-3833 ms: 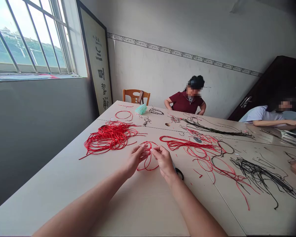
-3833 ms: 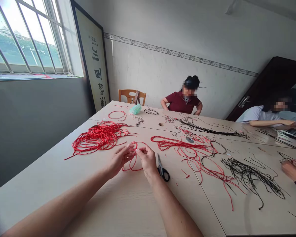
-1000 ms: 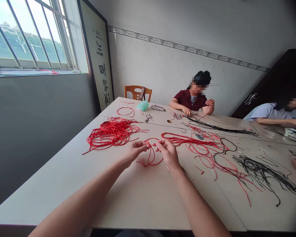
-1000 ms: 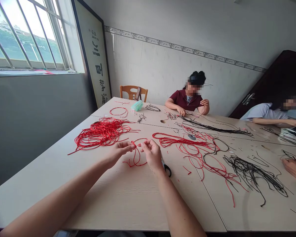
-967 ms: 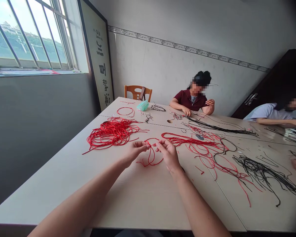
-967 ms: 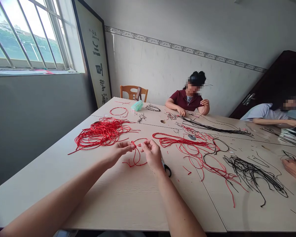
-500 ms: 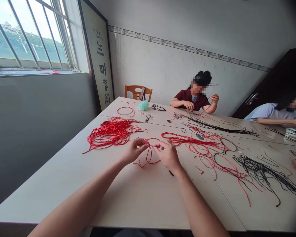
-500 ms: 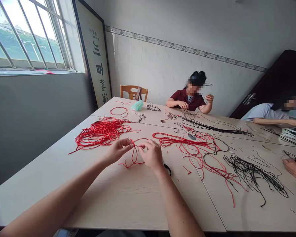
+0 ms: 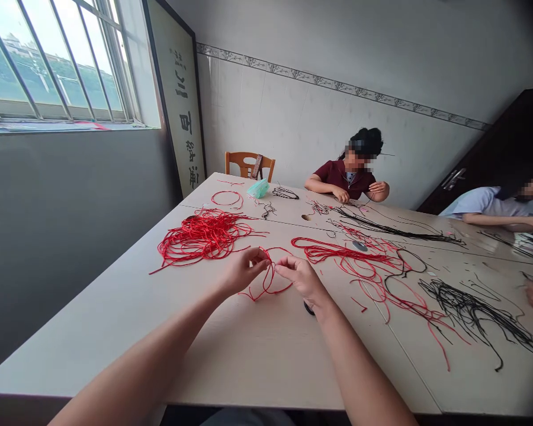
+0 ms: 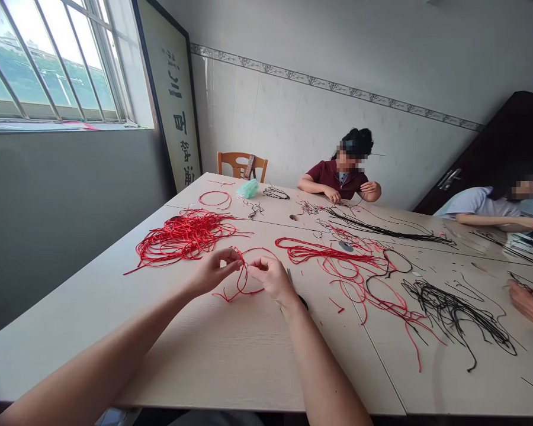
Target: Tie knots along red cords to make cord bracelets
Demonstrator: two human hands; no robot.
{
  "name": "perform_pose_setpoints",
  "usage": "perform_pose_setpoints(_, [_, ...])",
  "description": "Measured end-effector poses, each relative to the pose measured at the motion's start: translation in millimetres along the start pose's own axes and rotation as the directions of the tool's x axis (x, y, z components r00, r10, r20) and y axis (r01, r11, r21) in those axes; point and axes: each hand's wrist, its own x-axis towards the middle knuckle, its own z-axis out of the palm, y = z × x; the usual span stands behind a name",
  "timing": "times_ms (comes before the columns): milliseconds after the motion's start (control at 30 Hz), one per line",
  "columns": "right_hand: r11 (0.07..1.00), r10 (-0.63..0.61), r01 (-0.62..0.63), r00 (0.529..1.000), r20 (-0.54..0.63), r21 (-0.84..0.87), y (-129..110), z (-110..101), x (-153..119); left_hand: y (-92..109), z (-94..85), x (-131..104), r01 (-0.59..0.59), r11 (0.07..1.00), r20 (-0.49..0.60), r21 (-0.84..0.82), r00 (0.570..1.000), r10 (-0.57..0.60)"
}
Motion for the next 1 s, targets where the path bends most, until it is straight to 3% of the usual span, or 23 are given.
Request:
perform_pose_setpoints(133, [0.953,0.109,-0.09,0.993,-0.049,0.288,4,12,1,-2,3.0,0,0.06,0.989,0.015,-0.134,0.998,-0.058])
perform_pose_setpoints(300, [0.884,0.143,-0.068,0.982,-0.128,0.462,7,28,0,-3,6.9,0,0.186,0.929,0.017,-0.321,0.981,-0.191])
perform_pose_setpoints(400, [0.902,0.078,0.013,0.978,-0.191,0.431,7,33,-1,0,7.3,0,0.209,0.894,0.025,-0.397,0.976,-0.217])
perform_pose_setpoints(533, [0.961,-0.061,0.127,0.964,-0.259,0.247,6,36,-3,2,7.0,0,0.191,0.863,0.038,-0.467,0.98,-0.196])
perform_pose_setpoints(733, [0.984,-0.161,0.175,0.954,-0.251,0.033,5,32,-4,-5,8.0,2,0.15,0.855,0.047,-0.496,0.988,-0.146])
perform_pose_setpoints(900, [0.983,-0.144,0.165,0.962,-0.231,0.078,5,30,-4,-4,6.0,1,0.16,0.86,0.071,-0.484,0.987,-0.144])
perform_pose_setpoints(1000, [0.974,-0.136,0.168,0.97,-0.2,0.151,3,27,-4,-4,1.4,1,0.243,0.839,0.127,-0.486,0.97,-0.208])
